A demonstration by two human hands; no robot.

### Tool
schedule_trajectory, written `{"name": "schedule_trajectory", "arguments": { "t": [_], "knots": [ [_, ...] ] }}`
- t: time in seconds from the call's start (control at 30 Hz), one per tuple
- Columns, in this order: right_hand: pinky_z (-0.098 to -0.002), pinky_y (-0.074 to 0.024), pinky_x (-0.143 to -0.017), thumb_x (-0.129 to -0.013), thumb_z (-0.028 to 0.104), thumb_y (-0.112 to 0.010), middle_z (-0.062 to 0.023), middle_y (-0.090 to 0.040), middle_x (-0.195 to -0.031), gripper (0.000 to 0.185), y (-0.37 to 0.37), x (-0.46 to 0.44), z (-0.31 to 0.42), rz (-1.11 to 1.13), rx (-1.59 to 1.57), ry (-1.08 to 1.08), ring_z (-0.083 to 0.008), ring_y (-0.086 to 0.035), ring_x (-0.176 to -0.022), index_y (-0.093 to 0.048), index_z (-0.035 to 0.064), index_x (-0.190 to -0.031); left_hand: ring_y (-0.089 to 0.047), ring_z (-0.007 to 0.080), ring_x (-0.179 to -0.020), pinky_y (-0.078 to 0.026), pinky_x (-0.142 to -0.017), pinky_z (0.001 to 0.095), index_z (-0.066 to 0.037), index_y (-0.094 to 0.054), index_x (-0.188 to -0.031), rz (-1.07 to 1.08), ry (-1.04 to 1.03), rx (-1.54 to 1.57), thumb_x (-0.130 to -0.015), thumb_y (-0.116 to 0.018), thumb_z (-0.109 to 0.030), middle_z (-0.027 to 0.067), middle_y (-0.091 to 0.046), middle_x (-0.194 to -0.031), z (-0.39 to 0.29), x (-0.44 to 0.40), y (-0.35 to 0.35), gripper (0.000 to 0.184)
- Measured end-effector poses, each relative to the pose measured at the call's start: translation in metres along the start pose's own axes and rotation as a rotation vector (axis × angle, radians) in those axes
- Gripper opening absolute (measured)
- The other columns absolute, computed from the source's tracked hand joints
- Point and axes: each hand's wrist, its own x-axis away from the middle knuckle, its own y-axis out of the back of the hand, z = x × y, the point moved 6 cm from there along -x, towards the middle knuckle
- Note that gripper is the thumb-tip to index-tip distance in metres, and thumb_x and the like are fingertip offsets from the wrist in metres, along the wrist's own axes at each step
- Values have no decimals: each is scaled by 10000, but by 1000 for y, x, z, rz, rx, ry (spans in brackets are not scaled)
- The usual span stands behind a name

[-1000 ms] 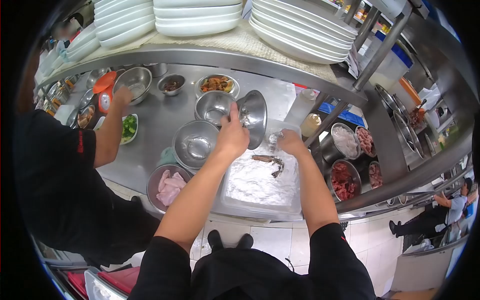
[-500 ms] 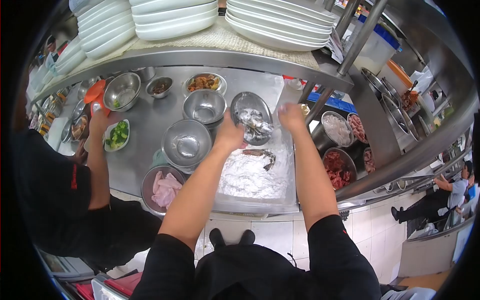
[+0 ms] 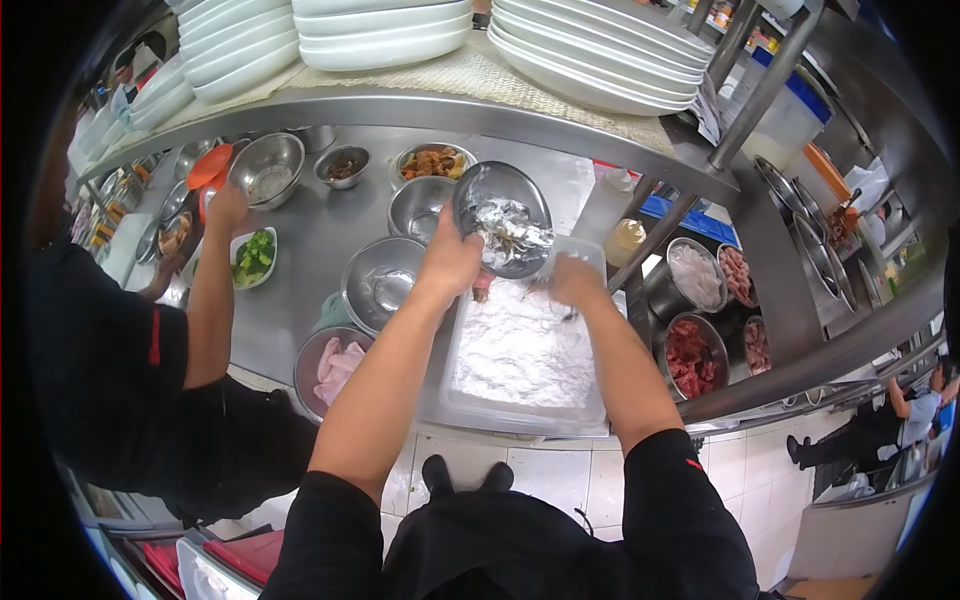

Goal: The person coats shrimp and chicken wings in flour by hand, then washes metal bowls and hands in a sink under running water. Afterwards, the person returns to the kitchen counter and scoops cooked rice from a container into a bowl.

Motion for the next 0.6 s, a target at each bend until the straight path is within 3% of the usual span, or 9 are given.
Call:
{"name": "schedule_trajectory", "arguments": {
  "t": [0.07, 0.17, 0.27, 0.4, 0.5, 0.6],
  "knots": [
    [-429, -501, -893, -784, 158, -612, -247, -647, -1067, 385, 25, -4, 3, -174, 21, -10, -357, -631, -1041, -568, 5, -1134, -694, 264, -729, -598, -550, 314, -67, -87, -1491, -3, -20, 4, -913, -390, -10, 232, -587, -1119, -4, 0, 2, 654],
    [-431, -504, -889, -794, 172, -630, -219, -654, -1065, 343, 25, -1, 19, -245, 99, -5, -352, -636, -1025, -607, 7, -1094, -693, 261, -734, -595, -557, 316, -69, -77, -1497, -19, -7, -5, -911, -390, -8, 230, -588, -1130, -4, -2, 4, 667],
    [-429, -508, -889, -789, 186, -647, -190, -660, -1076, 306, -35, -19, 12, -37, 28, 69, -345, -642, -1008, -650, 17, -1044, -693, 261, -725, -595, -557, 315, -80, -61, -1506, -11, -1, -6, -911, -392, -7, 229, -589, -1133, -8, 0, 4, 684],
    [-422, -498, -915, -784, 183, -648, -187, -647, -1114, 293, -68, -27, 10, -12, -77, -36, -339, -615, -1064, -670, 25, -1029, -693, 262, -718, -597, -550, 314, -97, -42, -1511, -10, 12, 2, -911, -396, -5, 229, -594, -1123, 0, -6, 2, 703],
    [-435, -483, -935, -791, 159, -609, -197, -614, -1176, 295, -72, -26, 21, -132, 18, -47, -358, -585, -1109, -664, 33, -1053, -694, 262, -714, -597, -546, 314, -100, -42, -1512, -6, -13, 0, -913, -401, -8, 226, -596, -1118, 4, -9, -1, 705],
    [-455, -514, -896, -801, 116, -580, -189, -583, -1231, 320, -67, -13, 36, -72, 104, 168, -366, -587, -1128, -659, 47, -1104, -693, 262, -709, -597, -546, 314, -97, -60, -1508, 1, 19, -3, -916, -405, -12, 227, -594, -1116, 2, -7, -4, 691]
  ]
}}
